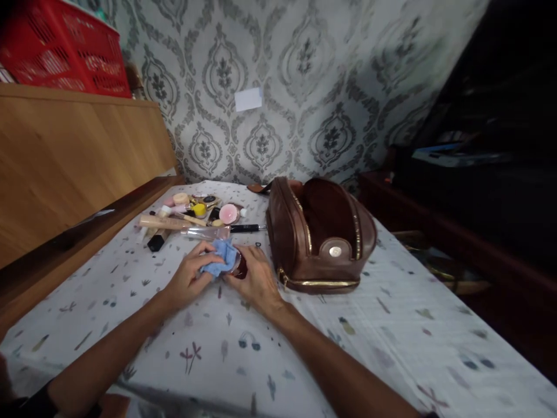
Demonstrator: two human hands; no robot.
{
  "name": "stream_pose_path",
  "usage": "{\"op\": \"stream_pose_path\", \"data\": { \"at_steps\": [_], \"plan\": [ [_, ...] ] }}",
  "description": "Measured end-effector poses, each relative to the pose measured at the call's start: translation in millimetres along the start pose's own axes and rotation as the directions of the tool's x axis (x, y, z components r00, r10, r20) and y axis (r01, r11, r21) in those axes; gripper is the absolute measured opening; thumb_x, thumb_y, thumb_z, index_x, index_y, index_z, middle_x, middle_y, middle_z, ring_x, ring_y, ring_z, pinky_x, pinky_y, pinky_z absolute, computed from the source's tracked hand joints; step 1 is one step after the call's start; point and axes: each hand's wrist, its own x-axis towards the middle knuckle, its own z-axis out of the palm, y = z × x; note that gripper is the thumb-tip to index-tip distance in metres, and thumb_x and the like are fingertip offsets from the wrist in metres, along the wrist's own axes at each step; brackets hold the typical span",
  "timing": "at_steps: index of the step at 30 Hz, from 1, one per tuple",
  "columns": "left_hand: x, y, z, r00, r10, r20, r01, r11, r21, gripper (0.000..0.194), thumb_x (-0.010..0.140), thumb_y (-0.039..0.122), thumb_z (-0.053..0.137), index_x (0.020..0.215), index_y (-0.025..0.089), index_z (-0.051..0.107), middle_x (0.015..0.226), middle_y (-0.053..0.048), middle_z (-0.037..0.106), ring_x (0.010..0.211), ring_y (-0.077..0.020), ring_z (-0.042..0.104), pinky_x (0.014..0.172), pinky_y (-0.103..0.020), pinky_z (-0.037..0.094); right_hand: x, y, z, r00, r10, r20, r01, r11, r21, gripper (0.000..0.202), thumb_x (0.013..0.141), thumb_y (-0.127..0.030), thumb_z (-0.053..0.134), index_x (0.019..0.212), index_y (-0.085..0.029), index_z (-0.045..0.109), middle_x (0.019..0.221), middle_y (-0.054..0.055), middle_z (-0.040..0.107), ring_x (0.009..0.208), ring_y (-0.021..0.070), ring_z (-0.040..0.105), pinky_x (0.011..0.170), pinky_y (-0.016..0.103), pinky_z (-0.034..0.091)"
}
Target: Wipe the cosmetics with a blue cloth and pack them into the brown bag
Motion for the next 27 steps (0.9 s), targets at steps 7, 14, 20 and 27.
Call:
{"op": "stream_pose_path", "data": {
  "at_steps": [7, 14, 20, 27],
  "plan": [
    [-7, -26, 6.2, 0.988, -0.156, -0.014, 0.15, 0.917, 0.37, 0.026, 0.082, 0.015, 0.048, 0.098, 0.02, 0.069, 0.097, -0.006, 0.059, 0.097, -0.0228, 0.058, 0.086, -0.035, 0.051, -2, -3, 0, 0.981, 0.187, 0.04, -0.191, 0.934, 0.303, 0.041, 0.07, -0.03, 0.075, 0.107, -0.021, 0.06, 0.094, 0.001, 0.069, 0.085, 0.0196, 0.065, 0.077, 0.031, 0.051],
    [-9, -37, 10.8, 0.995, -0.096, 0.04, 0.077, 0.936, 0.343, 0.031, 0.082, 0.012, 0.044, 0.101, 0.02, 0.067, 0.104, -0.008, 0.061, 0.1, -0.0232, 0.06, 0.086, -0.037, 0.052, -9, -18, -5, 0.977, 0.143, 0.16, -0.173, 0.966, 0.19, 0.046, 0.065, -0.027, 0.079, 0.106, -0.022, 0.061, 0.09, -0.001, 0.069, 0.081, 0.0185, 0.063, 0.072, 0.028, 0.047],
    [-13, -43, 13.0, 0.991, -0.124, 0.051, 0.089, 0.892, 0.443, 0.033, 0.087, 0.013, 0.042, 0.107, 0.02, 0.067, 0.114, -0.009, 0.061, 0.109, -0.0239, 0.059, 0.091, -0.038, 0.053, -10, -18, -7, 0.983, 0.124, 0.137, -0.149, 0.971, 0.189, 0.046, 0.063, -0.026, 0.081, 0.105, -0.022, 0.062, 0.089, -0.001, 0.067, 0.081, 0.0189, 0.062, 0.071, 0.027, 0.047],
    [10, -28, 6.0, 0.946, -0.32, 0.046, 0.156, 0.578, 0.801, 0.04, 0.089, 0.009, 0.04, 0.118, 0.019, 0.065, 0.125, -0.014, 0.058, 0.115, -0.0285, 0.056, 0.089, -0.041, 0.052, -7, -24, -13, 0.976, 0.212, 0.053, -0.218, 0.941, 0.259, 0.049, 0.063, -0.031, 0.082, 0.107, -0.022, 0.063, 0.09, -0.001, 0.068, 0.078, 0.0174, 0.063, 0.067, 0.026, 0.047]
  ]
}}
